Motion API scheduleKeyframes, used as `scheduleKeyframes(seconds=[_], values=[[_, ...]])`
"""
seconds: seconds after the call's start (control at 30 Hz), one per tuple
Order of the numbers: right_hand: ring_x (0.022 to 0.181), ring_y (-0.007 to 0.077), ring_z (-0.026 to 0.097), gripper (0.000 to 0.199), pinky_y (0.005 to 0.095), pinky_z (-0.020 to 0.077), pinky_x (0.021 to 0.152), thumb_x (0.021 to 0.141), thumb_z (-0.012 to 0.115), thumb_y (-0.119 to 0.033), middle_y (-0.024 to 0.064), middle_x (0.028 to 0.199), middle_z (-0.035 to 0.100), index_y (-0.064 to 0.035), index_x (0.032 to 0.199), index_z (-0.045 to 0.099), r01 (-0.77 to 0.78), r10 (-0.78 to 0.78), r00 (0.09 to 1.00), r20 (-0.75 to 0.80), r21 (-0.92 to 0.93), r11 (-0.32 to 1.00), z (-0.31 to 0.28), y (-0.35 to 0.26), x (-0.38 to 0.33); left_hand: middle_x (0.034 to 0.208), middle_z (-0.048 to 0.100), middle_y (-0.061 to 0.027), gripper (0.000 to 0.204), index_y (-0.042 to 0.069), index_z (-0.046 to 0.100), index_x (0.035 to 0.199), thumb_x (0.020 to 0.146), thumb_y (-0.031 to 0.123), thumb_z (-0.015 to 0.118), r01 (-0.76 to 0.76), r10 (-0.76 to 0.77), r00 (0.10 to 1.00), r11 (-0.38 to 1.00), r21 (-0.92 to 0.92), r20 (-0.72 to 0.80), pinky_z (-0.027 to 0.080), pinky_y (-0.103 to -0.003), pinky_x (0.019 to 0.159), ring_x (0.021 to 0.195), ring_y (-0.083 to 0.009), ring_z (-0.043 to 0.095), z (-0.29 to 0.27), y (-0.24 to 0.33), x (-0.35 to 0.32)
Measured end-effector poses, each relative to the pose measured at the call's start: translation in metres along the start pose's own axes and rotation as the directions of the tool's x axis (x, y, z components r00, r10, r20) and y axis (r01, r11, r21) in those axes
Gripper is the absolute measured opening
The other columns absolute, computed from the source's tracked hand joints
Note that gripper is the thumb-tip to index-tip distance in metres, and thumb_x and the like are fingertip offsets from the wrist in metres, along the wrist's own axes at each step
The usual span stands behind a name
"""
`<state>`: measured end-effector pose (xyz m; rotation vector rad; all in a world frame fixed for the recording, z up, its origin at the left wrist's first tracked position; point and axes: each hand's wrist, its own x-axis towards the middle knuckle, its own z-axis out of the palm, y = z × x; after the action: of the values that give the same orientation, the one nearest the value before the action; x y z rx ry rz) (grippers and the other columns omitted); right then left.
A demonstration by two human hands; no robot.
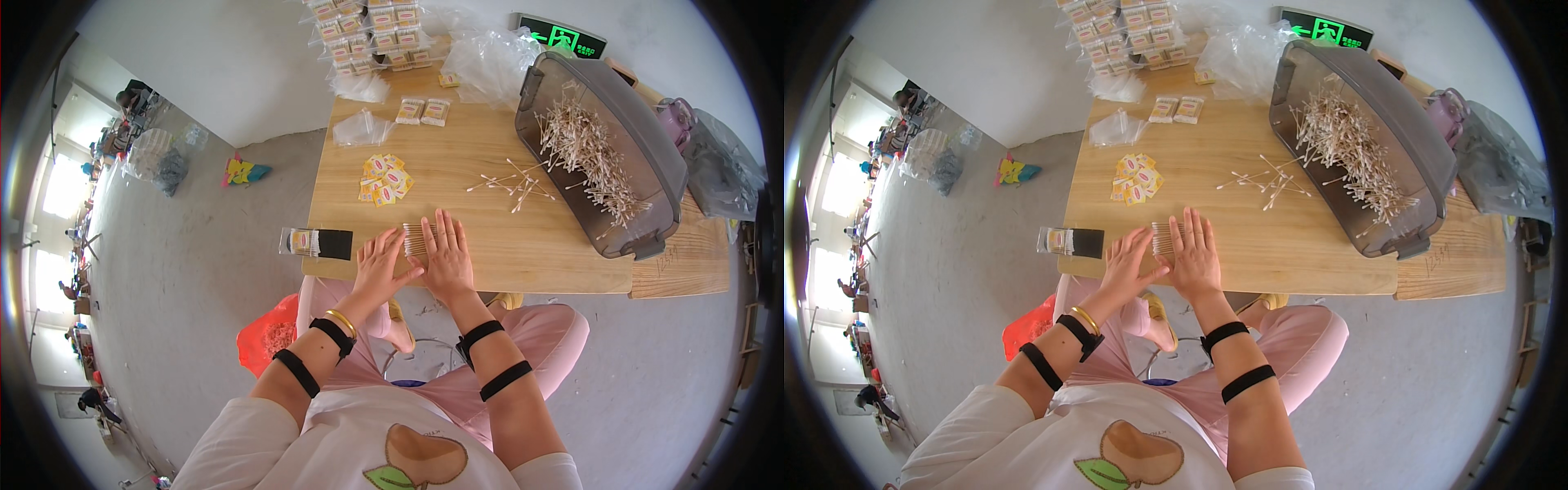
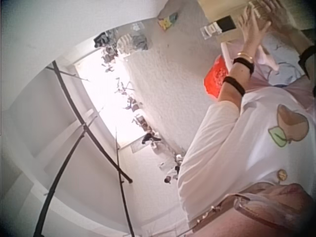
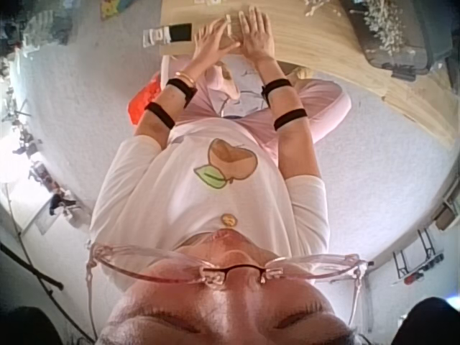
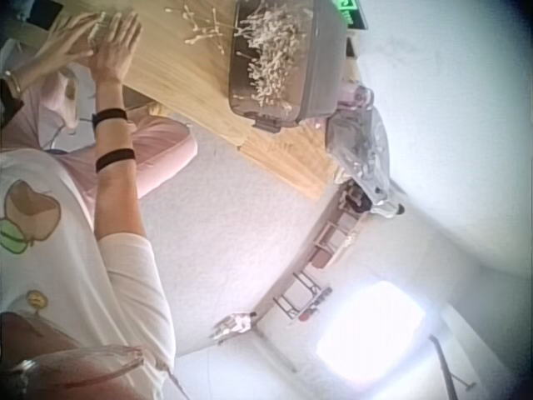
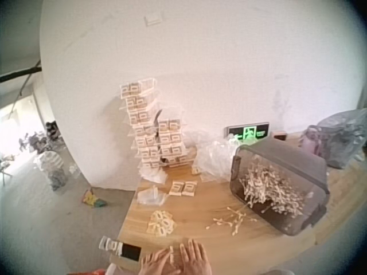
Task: Gather, align, and package groups of cotton swabs into small plastic bags.
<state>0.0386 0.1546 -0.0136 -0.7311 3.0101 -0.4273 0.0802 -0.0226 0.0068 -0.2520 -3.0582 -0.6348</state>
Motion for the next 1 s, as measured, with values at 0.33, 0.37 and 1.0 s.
scheduleKeyframes(seconds=[0.33, 0.37, 1.0], values=[[0.16, 0.0316, 0.009, 0.083, 0.0483, 0.0074, 0.13, 0.103, 0.045, -0.058, 0.0206, 0.171, 0.015, -0.0066, 0.164, 0.022, 0.0, 0.0, 1.0, 0.001, 0.003, 1.0, -0.003, 0.003, 0.0, 0.154, 0.043, -0.0131, 0.09, 0.008, 0.043, 0.155, 0.089, 0.063, 0.069, 0.004, -0.006, 0.998, 0.999, -0.033, -0.06, 0.031, -0.051, 0.112, 0.136, -0.0356, 0.043, 0.0, 0.002, 0.006], [0.16, 0.032, 0.009, 0.083, 0.0483, 0.0073, 0.13, 0.103, 0.044, -0.058, 0.0208, 0.171, 0.015, -0.0059, 0.164, 0.022, 0.001, -0.001, 1.0, 0.002, 0.0, 1.0, -0.003, 0.004, 0.001, 0.154, 0.042, -0.0138, 0.087, 0.007, 0.042, 0.154, 0.089, 0.058, 0.07, 0.006, -0.007, 0.999, 1.0, -0.026, -0.039, 0.031, -0.051, 0.113, 0.136, -0.0363, 0.043, -0.002, 0.004, 0.01], [0.158, 0.039, 0.015, 0.071, 0.0527, 0.0107, 0.13, 0.1, 0.047, -0.041, 0.0262, 0.167, 0.022, -0.0016, 0.158, 0.036, -0.001, 0.004, 0.999, -0.033, 0.1, 0.995, 0.001, -0.004, -0.003, 0.167, 0.03, -0.0159, 0.077, 0.001, 0.02, 0.163, 0.107, 0.047, 0.043, -0.092, 0.082, 0.994, 0.983, 0.162, 0.067, 0.014, -0.05, 0.128, 0.156, -0.0284, 0.025, 0.023, 0.022, 0.009]])
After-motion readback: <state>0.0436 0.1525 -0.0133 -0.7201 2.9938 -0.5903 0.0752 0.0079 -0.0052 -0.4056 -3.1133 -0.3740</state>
